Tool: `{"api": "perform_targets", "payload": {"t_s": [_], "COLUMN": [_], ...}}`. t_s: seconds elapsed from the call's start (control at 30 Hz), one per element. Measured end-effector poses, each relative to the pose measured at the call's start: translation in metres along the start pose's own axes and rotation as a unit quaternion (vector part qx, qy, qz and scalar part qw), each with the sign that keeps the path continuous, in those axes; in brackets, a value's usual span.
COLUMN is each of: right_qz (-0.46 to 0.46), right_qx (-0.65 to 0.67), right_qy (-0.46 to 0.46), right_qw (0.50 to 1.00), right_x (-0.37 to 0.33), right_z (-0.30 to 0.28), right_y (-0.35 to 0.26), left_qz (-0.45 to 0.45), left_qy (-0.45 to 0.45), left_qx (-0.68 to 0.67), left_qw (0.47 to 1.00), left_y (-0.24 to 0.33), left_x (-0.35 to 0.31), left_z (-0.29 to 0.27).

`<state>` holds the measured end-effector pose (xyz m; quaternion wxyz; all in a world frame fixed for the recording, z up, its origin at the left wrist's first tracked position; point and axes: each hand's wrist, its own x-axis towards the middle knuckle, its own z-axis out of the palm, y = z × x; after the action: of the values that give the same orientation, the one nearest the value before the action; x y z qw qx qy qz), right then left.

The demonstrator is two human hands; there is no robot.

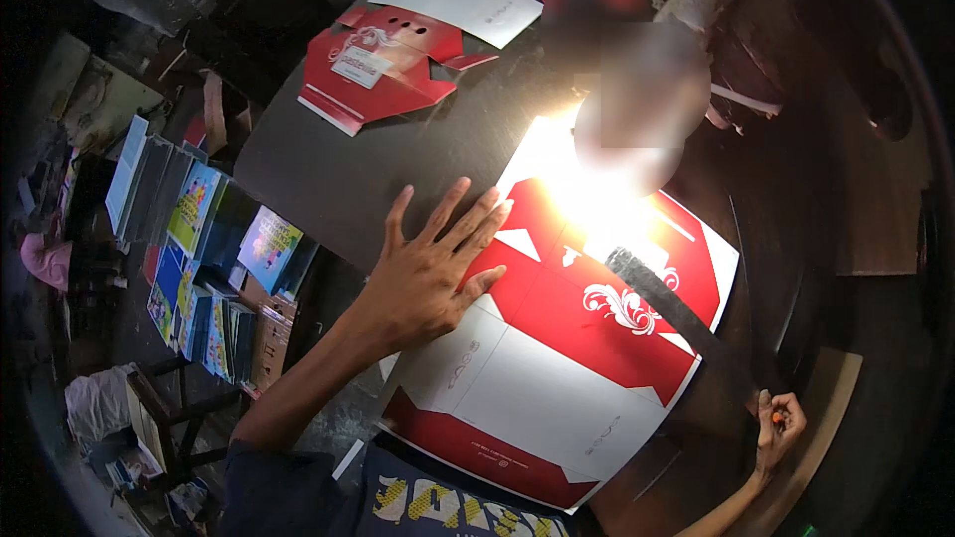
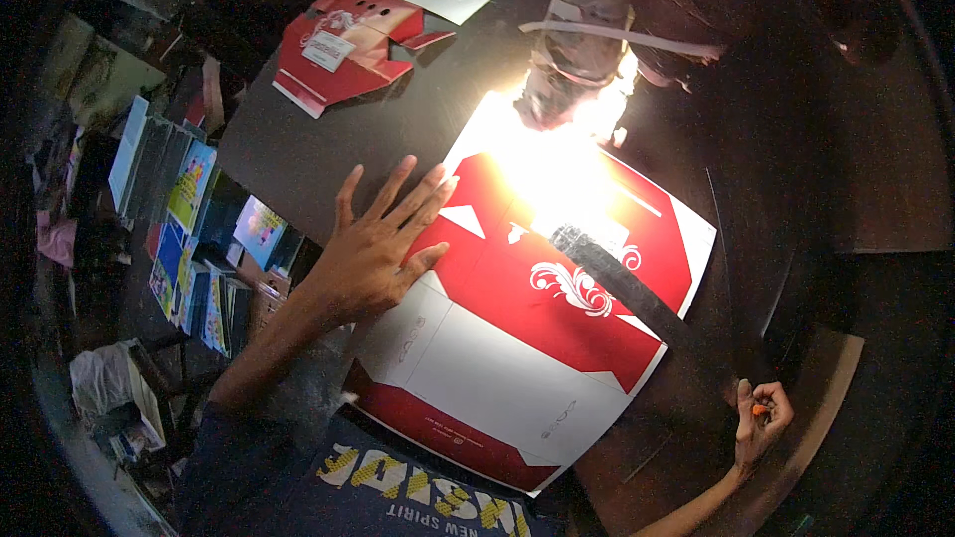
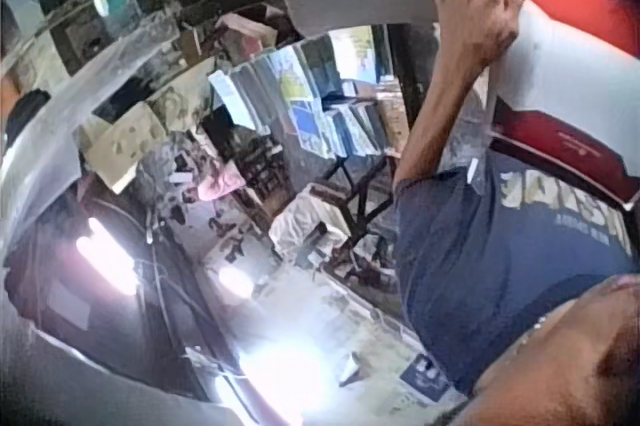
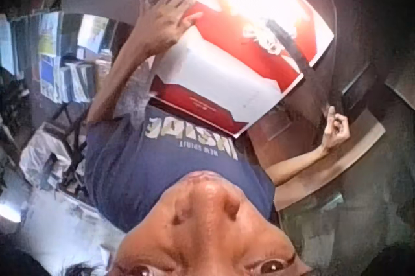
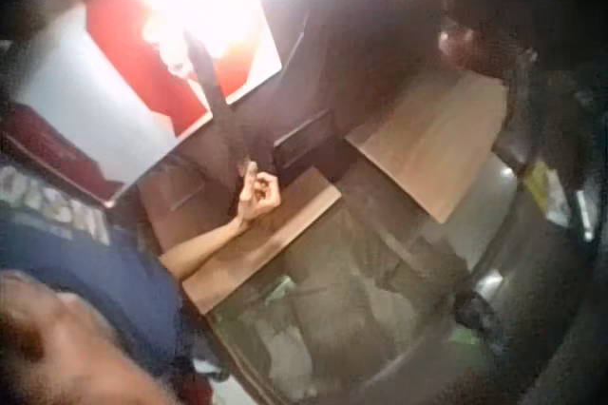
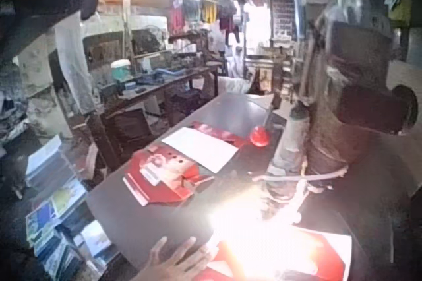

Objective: The person scores lines on printed cardboard sheets using a metal ruler and a pen, then folds and assembles the cardboard packaging boxes by hand.

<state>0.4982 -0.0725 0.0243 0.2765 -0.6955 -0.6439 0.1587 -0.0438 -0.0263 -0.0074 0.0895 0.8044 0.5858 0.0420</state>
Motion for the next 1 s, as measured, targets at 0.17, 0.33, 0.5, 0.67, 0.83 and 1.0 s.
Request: {"api": "perform_targets", "payload": {"t_s": [0.17,0.33,0.5,0.67,0.83,1.0], "right_qz": [0.021,0.027,0.017,-0.048,-0.060,-0.040], "right_qx": [-0.005,0.009,-0.028,-0.065,-0.037,-0.070], "right_qy": [-0.022,-0.021,-0.041,-0.036,-0.044,-0.026], "right_qw": [1.000,0.999,0.999,0.996,0.997,0.996], "right_x": [0.008,0.013,0.018,0.019,0.032,0.030], "right_z": [0.022,0.031,0.028,0.033,0.040,0.035], "right_y": [-0.025,-0.042,-0.043,-0.035,-0.044,-0.048], "left_qz": [0.016,0.095,0.154,0.203,0.178,0.177], "left_qy": [0.006,0.044,0.034,0.005,-0.010,-0.006], "left_qx": [-0.047,-0.094,-0.103,-0.076,-0.051,-0.066], "left_qw": [0.999,0.990,0.982,0.976,0.983,0.982], "left_y": [0.000,0.011,0.019,0.020,0.022,0.022], "left_x": [0.002,0.002,0.013,0.019,0.019,0.020], "left_z": [-0.012,-0.005,0.001,0.003,-0.007,-0.004]}}
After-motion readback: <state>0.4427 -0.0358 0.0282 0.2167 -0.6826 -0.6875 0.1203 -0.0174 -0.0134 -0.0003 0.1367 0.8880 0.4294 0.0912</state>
